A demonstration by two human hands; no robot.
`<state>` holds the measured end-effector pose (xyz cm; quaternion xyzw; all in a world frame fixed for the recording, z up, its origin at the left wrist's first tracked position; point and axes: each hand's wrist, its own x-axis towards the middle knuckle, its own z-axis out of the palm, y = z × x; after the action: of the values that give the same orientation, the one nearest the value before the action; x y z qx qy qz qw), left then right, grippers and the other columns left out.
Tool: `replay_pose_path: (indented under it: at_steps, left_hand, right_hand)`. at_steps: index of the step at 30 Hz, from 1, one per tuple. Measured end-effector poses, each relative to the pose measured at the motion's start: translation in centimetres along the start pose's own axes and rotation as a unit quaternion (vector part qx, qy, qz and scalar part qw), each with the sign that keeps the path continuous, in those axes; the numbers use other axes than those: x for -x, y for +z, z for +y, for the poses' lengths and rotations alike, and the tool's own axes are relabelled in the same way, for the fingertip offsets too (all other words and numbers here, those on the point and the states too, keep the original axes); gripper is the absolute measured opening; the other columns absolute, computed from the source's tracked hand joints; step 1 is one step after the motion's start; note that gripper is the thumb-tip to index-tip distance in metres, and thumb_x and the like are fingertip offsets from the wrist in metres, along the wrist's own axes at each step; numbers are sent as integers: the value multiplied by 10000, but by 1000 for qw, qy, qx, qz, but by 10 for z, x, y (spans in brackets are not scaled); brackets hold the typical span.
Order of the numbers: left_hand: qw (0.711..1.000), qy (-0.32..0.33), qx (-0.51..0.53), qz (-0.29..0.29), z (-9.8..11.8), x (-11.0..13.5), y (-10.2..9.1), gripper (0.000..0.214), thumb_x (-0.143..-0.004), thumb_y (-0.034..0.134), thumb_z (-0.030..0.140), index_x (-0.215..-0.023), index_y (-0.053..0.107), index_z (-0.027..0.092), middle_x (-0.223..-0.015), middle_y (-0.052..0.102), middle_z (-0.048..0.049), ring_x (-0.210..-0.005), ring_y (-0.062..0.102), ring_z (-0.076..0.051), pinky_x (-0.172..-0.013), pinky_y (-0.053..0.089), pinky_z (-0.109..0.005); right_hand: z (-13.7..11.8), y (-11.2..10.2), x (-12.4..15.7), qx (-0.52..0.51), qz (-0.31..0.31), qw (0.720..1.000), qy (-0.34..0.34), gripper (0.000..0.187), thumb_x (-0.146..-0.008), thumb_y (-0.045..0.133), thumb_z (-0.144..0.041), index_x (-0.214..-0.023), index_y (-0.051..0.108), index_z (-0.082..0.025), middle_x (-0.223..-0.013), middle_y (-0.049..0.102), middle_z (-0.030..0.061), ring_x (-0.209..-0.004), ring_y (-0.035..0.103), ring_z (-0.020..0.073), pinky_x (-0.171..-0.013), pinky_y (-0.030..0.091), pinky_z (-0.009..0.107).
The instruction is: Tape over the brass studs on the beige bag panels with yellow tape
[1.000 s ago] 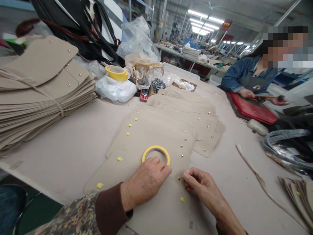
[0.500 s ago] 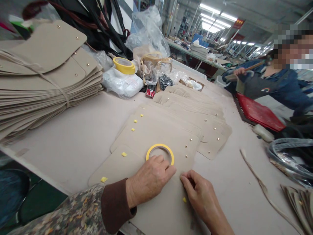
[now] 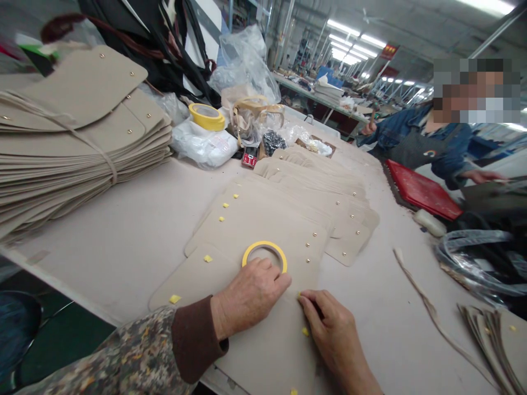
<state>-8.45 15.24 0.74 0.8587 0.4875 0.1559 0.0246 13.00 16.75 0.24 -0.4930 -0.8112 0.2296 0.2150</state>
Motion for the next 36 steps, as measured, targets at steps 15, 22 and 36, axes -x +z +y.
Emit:
replay_pose_path:
  at_steps: [15, 22, 36]
  left_hand:
    - [987, 63, 128, 75, -6, 6, -20, 344, -975, 359, 127, -1309, 411, 191, -862, 630, -26, -748, 601, -191, -647, 492, -286]
    - [978, 55, 167, 115, 6, 8, -21, 406, -1012, 349, 196, -1407, 270, 144, -1071, 682, -104, -933, 673, -224, -764, 561, -337]
    - [987, -5, 149, 63, 16, 4, -24, 164, -973, 381, 143, -890, 508, 204, -744, 578, 0, -645, 571, -175, -550, 424, -261]
  right_hand:
    - [-23, -17, -4, -95, 40, 995, 0, 139, -908, 566, -270, -909, 694, -215, -809, 723, 6, -702, 669, 146, -645, 513, 224]
    - [-41, -8, -6, -56, 138, 966, -212, 236, -886, 537, -63, -1068, 629, -181, -929, 691, 70, -863, 657, 154, -783, 540, 239]
    - [-40, 5, -6, -45, 218, 957, -188, 154, -829, 533, -81, -818, 649, -182, -630, 653, -5, -529, 614, 101, -551, 492, 182]
